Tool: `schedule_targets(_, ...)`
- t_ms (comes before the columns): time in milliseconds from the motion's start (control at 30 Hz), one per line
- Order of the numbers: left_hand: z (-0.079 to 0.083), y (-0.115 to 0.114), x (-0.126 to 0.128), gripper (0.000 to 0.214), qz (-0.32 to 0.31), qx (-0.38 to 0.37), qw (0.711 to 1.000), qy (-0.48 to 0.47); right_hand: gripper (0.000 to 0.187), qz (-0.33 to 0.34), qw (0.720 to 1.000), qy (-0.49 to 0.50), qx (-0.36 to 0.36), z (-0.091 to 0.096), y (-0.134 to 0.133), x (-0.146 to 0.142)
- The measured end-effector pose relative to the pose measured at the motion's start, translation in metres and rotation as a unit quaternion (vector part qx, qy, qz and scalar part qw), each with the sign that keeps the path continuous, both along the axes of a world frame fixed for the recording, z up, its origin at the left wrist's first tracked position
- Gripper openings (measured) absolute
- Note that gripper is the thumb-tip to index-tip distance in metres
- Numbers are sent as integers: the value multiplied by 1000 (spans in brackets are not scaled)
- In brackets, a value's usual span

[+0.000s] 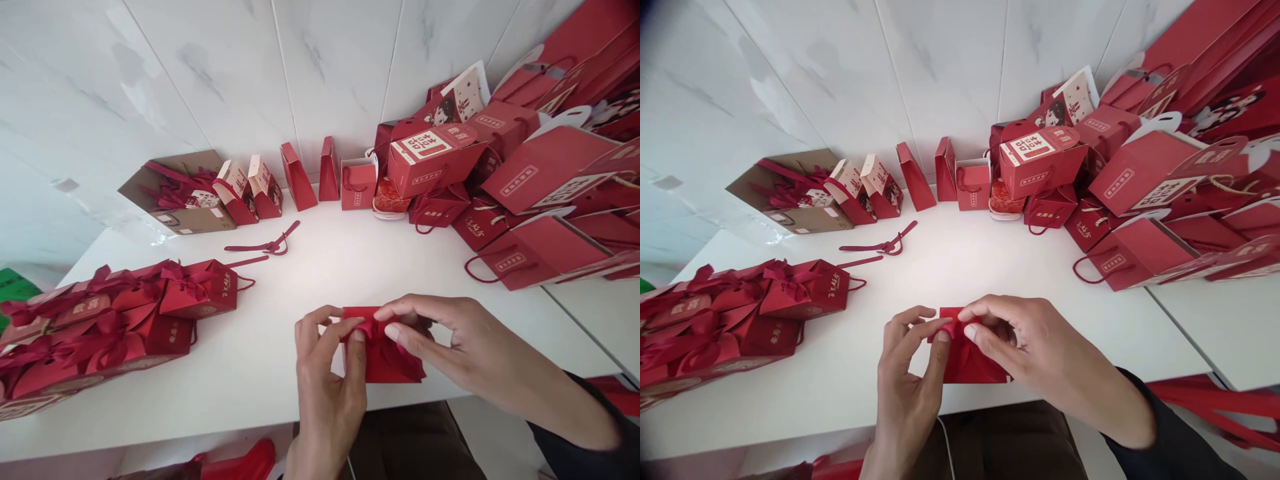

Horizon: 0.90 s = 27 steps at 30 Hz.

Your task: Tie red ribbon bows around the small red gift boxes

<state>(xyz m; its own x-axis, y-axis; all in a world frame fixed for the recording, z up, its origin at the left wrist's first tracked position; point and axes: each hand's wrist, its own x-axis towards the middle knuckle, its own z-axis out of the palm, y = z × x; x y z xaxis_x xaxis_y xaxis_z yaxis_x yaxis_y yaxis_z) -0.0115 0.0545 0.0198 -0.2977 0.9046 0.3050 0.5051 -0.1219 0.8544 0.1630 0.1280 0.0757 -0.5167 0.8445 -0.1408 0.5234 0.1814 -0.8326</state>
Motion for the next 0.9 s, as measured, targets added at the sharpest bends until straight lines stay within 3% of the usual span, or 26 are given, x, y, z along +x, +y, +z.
schedule_targets(100, 0, 0, -1, 15, 64, 3, 998, -19, 20, -22, 994, -18, 104, -3, 0, 8)
schedule_targets(200, 5, 0, -3, 17, 52, -41, 993, -101, 16, -31, 980, -34, 195, -4, 0, 14)
schedule_targets(267, 9, 1, -3, 22, 35, -84, 982, -163, 13, -28, 975, -29, 218, -3, -1, 15)
schedule_targets(367, 13, 5, -4, 28, 18, -115, 974, -194, 13, -14, 977, -6, 214, 1, -3, 14)
schedule_targets(533, 17, 10, -1, 25, 14, -58, 986, -157, 13, -8, 988, 27, 151, 5, -7, 10)
schedule_targets(700, 31, 13, 1, 34, -56, -156, 945, -282, 12, -17, 996, 24, 87, 7, -9, 6)
schedule_targets(900, 29, 13, -2, 42, -96, -188, 929, -304, 15, -2, 998, 24, 67, 12, -8, 4)
